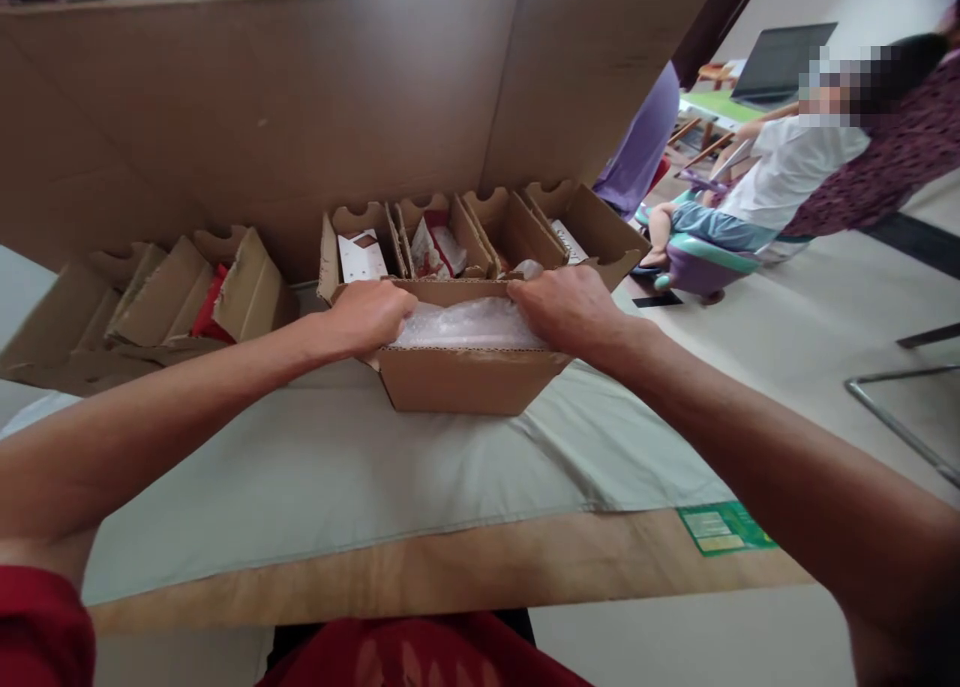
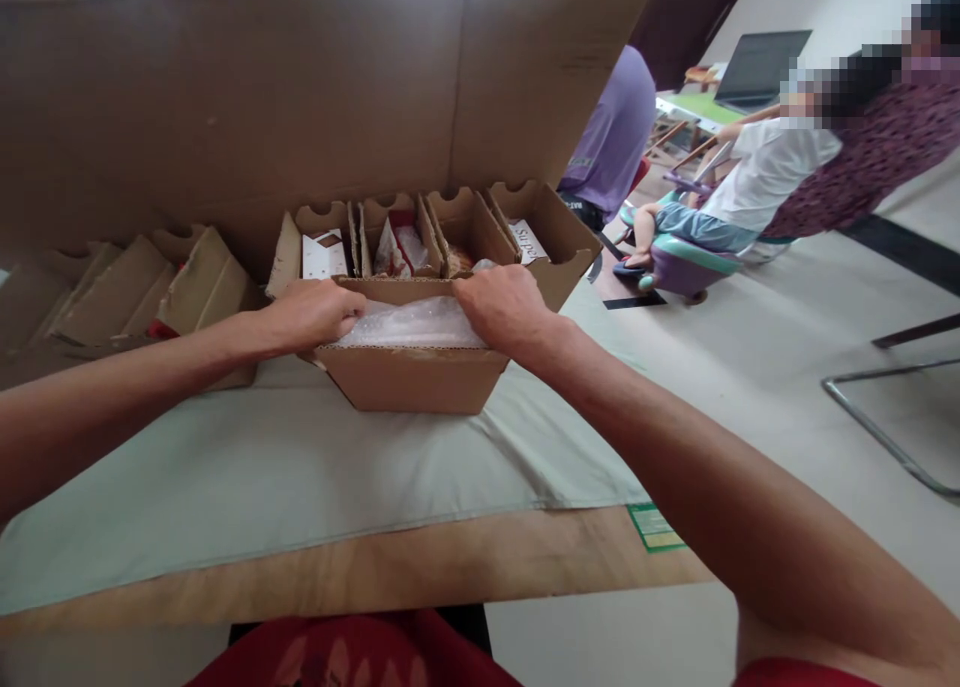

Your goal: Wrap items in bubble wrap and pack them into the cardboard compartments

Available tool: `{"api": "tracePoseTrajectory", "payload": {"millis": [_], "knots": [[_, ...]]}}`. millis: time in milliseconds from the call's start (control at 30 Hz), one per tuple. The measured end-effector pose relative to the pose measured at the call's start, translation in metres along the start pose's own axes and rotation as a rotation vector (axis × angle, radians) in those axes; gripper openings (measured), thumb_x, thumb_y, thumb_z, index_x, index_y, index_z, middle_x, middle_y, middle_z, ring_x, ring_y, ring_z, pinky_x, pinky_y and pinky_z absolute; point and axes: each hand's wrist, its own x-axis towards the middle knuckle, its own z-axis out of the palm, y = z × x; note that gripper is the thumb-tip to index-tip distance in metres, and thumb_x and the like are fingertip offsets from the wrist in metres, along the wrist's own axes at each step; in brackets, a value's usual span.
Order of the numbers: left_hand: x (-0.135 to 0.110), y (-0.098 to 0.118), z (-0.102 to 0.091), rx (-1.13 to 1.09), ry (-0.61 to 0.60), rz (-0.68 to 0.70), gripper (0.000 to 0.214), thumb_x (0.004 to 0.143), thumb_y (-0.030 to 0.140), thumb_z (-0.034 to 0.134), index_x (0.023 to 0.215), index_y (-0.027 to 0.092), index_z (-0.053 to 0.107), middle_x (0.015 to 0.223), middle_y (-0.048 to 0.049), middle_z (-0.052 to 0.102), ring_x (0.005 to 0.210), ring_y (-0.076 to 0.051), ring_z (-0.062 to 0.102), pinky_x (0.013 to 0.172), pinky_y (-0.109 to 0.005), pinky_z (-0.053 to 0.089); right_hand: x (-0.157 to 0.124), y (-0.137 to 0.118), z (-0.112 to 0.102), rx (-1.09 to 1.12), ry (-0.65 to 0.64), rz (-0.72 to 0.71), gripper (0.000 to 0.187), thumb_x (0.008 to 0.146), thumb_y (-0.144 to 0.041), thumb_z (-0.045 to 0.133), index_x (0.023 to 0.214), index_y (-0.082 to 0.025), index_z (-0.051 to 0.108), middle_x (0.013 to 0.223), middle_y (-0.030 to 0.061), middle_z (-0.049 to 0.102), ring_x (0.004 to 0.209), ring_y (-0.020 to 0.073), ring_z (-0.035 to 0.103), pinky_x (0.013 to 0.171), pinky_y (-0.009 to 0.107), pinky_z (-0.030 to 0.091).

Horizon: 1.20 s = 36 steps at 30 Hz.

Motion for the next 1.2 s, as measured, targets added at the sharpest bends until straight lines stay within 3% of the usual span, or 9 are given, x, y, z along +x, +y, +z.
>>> {"api": "tracePoseTrajectory", "payload": {"millis": [167,400,533,767,833,933,1067,1133,1200], "knots": [[-0.002,0.002,0.001,0.002,-0.032,0.035,0.015,0.085,0.017,0.061,0.091,0.019,0.074,0.092,-0.0107,0.076,0.091,-0.029,0.069,0.08,-0.036,0.048,-0.005,0.004,0.0,-0.097,-0.072,-0.045,0.032,0.094,-0.007,0.046,0.102,-0.012,0.076,0.098,0.0204,0.077,0.098,0.0354,0.073,0.073,0.04,0.05],[-0.016,0.0,-0.013,-0.037,0.185,0.159,0.029,0.092,0.018,0.048,0.101,0.017,0.075,0.105,-0.009,0.076,0.099,-0.025,0.067,0.083,-0.035,0.048,-0.025,0.002,-0.023,0.068,0.024,-0.106,0.022,0.095,-0.024,0.056,0.102,-0.018,0.075,0.101,0.0131,0.077,0.092,0.0319,0.073,0.071,0.036,0.048],[0.003,0.002,-0.003,-0.149,0.046,0.351,0.032,0.085,0.019,0.055,0.11,0.022,0.075,0.109,-0.0069,0.075,0.1,-0.023,0.068,0.084,-0.032,0.048,-0.012,-0.001,-0.013,0.145,-0.064,-0.295,0.036,0.087,-0.023,0.068,0.123,-0.021,0.072,0.116,0.0108,0.076,0.101,0.0285,0.072,0.078,0.033,0.049],[0.02,0.002,0.005,-0.148,-0.067,0.334,0.037,0.08,0.027,0.061,0.115,0.021,0.073,0.115,-0.0106,0.073,0.101,-0.026,0.067,0.081,-0.032,0.049,0.009,0.007,0.016,0.22,-0.121,-0.343,0.046,0.078,-0.017,0.076,0.124,-0.022,0.074,0.125,0.0108,0.074,0.104,0.0288,0.072,0.078,0.033,0.053],[0.009,-0.003,-0.003,-0.229,-0.009,0.362,0.032,0.081,0.028,0.061,0.109,0.02,0.074,0.108,-0.0091,0.075,0.097,-0.024,0.068,0.081,-0.031,0.049,0.0,0.01,0.009,0.256,-0.073,-0.339,0.041,0.08,-0.018,0.073,0.121,-0.023,0.075,0.121,0.0089,0.075,0.104,0.0291,0.072,0.082,0.035,0.055],[-0.029,-0.015,-0.009,-0.5,0.285,0.267,0.028,0.085,0.032,0.06,0.106,0.02,0.075,0.103,-0.0064,0.076,0.092,-0.021,0.069,0.083,-0.031,0.052,-0.035,0.021,-0.001,0.451,0.222,-0.247,0.028,0.09,-0.026,0.064,0.114,-0.023,0.075,0.113,0.0063,0.077,0.101,0.0268,0.072,0.088,0.038,0.055],[-0.096,-0.026,0.034,-0.953,0.673,-0.136,0.034,0.09,0.044,0.059,0.107,0.018,0.073,0.091,-0.0054,0.076,0.084,-0.019,0.07,0.079,-0.031,0.057,-0.098,0.035,0.032,0.804,0.673,0.155,0.029,0.092,-0.043,0.064,0.112,-0.024,0.073,0.105,0.0066,0.077,0.093,0.0241,0.071,0.089,0.04,0.056],[-0.112,-0.023,0.076,-1.13,0.651,-0.284,0.041,0.086,0.049,0.064,0.109,0.016,0.071,0.092,-0.0081,0.076,0.084,-0.021,0.071,0.077,-0.033,0.059,-0.115,0.034,0.069,1.025,0.595,0.285,0.044,0.09,-0.048,0.068,0.126,-0.023,0.065,0.112,0.0092,0.076,0.096,0.0239,0.071,0.086,0.04,0.057],[-0.111,-0.013,0.115,-1.247,0.558,-0.313,0.061,0.078,0.053,0.07,0.124,0.013,0.064,0.11,-0.0148,0.075,0.097,-0.026,0.072,0.084,-0.04,0.06,-0.117,0.025,0.105,1.193,0.453,0.264,0.064,0.085,-0.055,0.071,0.138,-0.023,0.055,0.123,0.0133,0.072,0.108,0.027,0.07,0.08,0.039,0.059]]}}
